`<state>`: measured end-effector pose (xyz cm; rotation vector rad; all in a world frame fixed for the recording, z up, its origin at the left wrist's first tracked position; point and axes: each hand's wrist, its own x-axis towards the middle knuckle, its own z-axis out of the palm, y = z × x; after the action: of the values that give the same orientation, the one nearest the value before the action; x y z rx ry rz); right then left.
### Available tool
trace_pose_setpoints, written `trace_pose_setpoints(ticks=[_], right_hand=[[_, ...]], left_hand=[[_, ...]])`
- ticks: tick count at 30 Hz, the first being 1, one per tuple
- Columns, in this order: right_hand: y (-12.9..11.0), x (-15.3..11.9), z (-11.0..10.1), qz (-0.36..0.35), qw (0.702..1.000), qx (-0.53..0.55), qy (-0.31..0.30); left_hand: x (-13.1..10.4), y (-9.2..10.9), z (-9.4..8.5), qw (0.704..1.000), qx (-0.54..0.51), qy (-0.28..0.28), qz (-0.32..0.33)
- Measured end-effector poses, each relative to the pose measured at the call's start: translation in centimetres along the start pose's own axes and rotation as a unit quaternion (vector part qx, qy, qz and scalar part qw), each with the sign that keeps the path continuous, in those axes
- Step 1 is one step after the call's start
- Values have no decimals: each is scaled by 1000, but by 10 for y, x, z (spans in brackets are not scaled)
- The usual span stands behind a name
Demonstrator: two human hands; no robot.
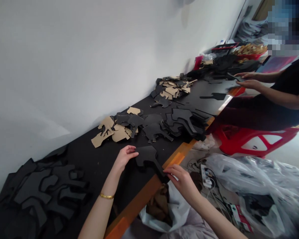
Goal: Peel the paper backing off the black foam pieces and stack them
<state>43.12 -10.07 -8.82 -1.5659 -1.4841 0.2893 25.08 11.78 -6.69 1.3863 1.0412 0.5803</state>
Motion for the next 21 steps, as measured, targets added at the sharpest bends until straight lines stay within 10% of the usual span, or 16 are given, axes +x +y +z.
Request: trace_pose_setpoints(ticks=[21], right_hand=[[6,1,0,3,999,-8,-45]], left_hand=[[-4,4,9,992,99,43,65]])
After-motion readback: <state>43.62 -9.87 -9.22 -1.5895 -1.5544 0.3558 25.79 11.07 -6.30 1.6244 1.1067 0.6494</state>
